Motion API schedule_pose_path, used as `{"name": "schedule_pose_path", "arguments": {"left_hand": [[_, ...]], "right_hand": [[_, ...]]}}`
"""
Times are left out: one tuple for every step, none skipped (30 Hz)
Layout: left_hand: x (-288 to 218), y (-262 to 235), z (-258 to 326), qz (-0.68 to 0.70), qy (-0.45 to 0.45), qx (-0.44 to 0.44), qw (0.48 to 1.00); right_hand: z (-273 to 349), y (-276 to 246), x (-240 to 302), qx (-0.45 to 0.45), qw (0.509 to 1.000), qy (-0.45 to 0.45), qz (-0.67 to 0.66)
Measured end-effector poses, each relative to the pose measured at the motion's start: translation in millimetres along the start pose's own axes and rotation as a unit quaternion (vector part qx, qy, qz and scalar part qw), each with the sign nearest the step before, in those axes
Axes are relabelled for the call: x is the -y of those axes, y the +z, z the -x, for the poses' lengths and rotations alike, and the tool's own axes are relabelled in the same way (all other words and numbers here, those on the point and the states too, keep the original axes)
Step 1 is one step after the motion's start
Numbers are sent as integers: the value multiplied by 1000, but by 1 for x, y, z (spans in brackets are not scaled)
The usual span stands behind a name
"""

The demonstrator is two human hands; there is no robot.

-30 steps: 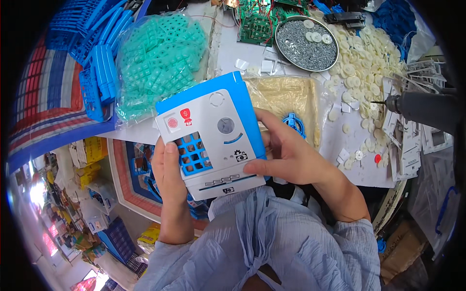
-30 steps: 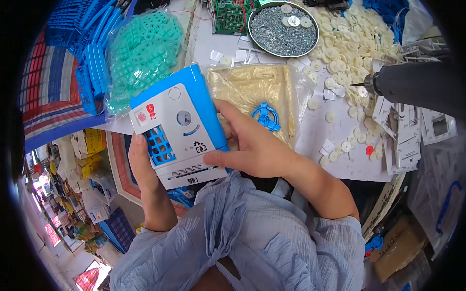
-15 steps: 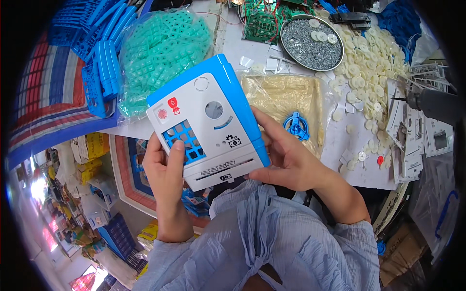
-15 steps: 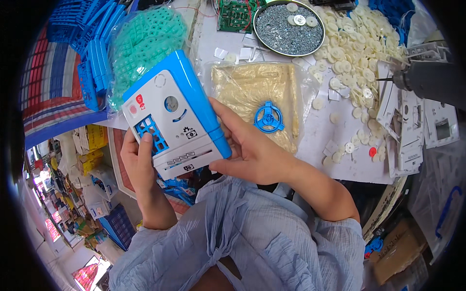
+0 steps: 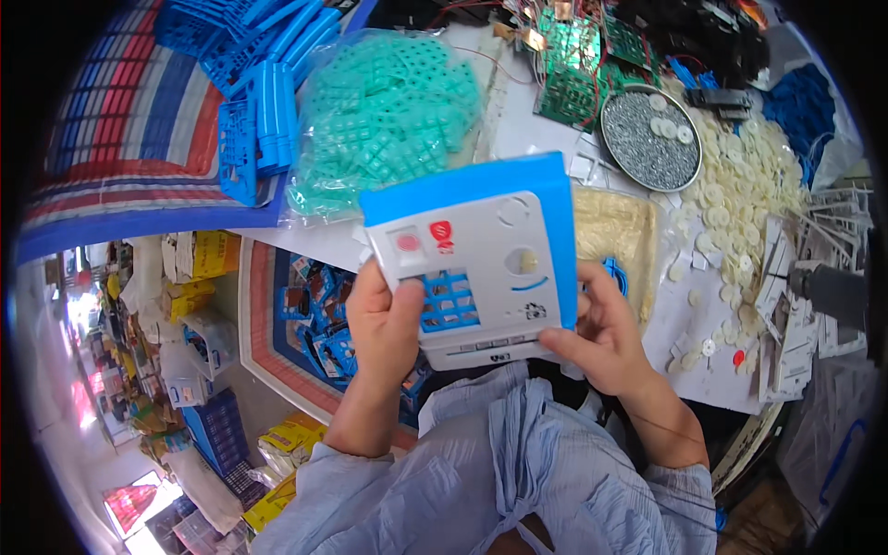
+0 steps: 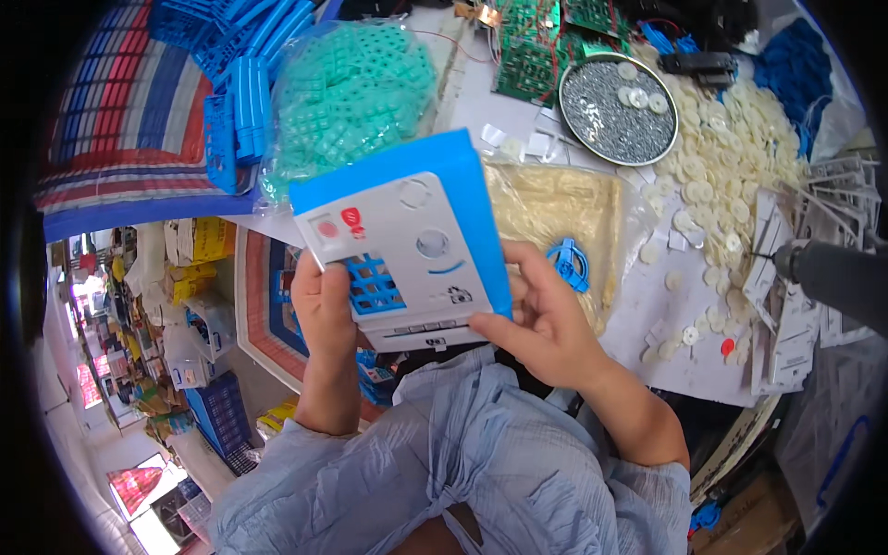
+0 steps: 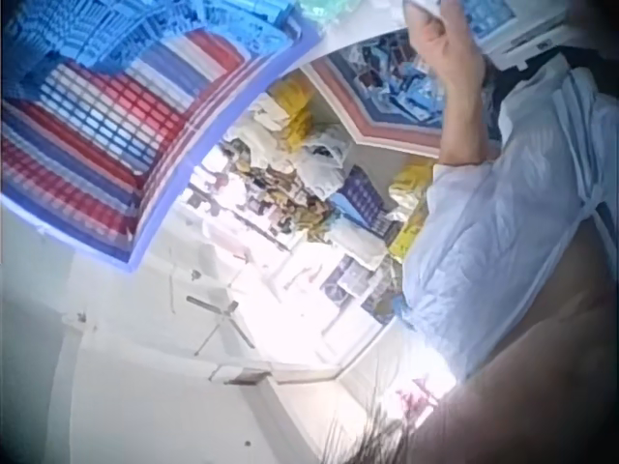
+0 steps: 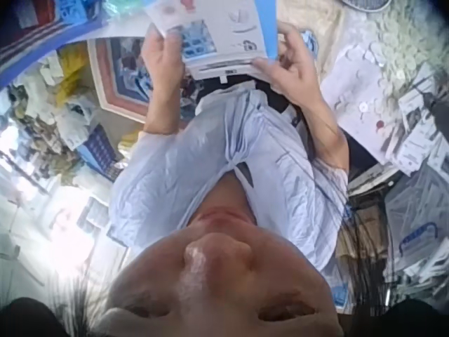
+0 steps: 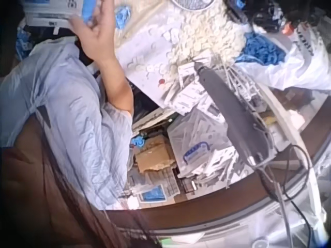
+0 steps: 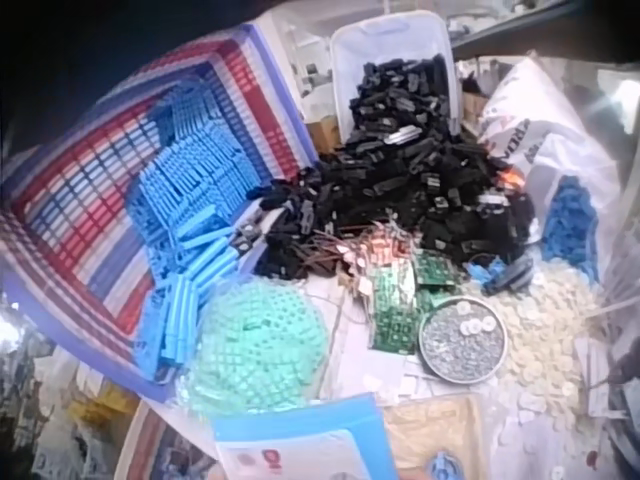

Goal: Assembling internal components, a circuit board, and a casing for a toy or electronic device.

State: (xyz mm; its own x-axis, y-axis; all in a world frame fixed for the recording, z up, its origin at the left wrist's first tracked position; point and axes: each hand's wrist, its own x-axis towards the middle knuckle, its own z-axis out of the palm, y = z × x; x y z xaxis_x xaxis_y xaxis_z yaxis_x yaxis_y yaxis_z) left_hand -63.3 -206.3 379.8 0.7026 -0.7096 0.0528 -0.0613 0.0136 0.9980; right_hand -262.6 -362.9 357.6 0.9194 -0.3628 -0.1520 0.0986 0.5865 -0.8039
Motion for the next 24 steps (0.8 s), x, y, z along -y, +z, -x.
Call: {"name": "schedule_pose_path", "arguments": {"left_hand": [[1, -1, -2, -6, 1, 20, 1000], [2, -4, -5, 10, -3, 34, 999], [3, -5, -7, 37, -15, 8, 999], [5, -5, -10, 64, -27, -18, 997], [5, -5, -12, 91, -40, -43, 994], [0, 0, -14, 45, -31, -51, 997], [-3, 1, -15, 4, -15, -20, 1000], [-6, -2, -15, -38, 2, 11, 999], [-7, 0, -14, -75, 19, 46, 996], [-9, 7, -11, -64, 18, 47, 997], [-13, 16, -10, -13, -3, 29, 1000], [-21, 23, -11, 33, -22, 5, 999], [-27, 29, -11, 79, -41, -18, 996], [-28, 34, -14, 97, -67, -26, 993], [-26, 30, -15, 80, -59, -15, 995], [-19, 24, -18, 64, -52, -5, 997], [-16, 20, -20, 48, -46, 5, 998], [-14, 21, -25, 24, -70, 20, 997], [-19, 29, -22, 80, -113, -9, 990], [-29, 44, -19, 135, -156, -38, 978], [-24, 42, -12, 106, -133, -25, 985], [-18, 40, -4, 80, -112, -11, 990], [-12, 39, 1, 56, -86, 1, 995], [-7, 34, 6, -9, -48, 15, 999]], "right_hand": [[2, -1, 0, 3, 1000, -2, 2], [3, -1, 1, 6, 1000, -3, 4], [4, -2, 2, 5, 1000, -4, 7], [4, -3, 4, 17, 999, 2, 46], [3, -4, 5, 29, 996, 7, 85], [2, -4, 10, 37, 991, 14, 124], [0, -2, 17, 13, 993, 5, 120], [-5, 3, 25, -12, 993, -4, 115], [-11, 8, 33, -41, 993, -14, 113], [-19, 11, 32, -75, 996, -19, 47], [-20, 11, 35, -72, 996, -19, 44], [-23, 12, 38, -61, 997, -20, 38], [-25, 13, 40, -50, 998, -21, 33], [-24, 18, 38, -80, 995, -56, 38], [-25, 19, 38, -85, 994, -68, 26], [-27, 20, 41, -91, 993, -79, 15], [-29, 20, 42, -96, 991, -89, 4], [-30, 18, 43, -105, 988, -116, -7], [-31, 16, 45, -114, 986, -123, -11], [-31, 12, 48, -123, 984, -130, -14], [-32, 8, 53, -133, 981, -143, -18], [-30, 5, 52, -139, 979, -146, 7], [-31, 6, 51, -142, 979, -148, 2], [-32, 7, 48, -145, 978, -148, -5]]}}
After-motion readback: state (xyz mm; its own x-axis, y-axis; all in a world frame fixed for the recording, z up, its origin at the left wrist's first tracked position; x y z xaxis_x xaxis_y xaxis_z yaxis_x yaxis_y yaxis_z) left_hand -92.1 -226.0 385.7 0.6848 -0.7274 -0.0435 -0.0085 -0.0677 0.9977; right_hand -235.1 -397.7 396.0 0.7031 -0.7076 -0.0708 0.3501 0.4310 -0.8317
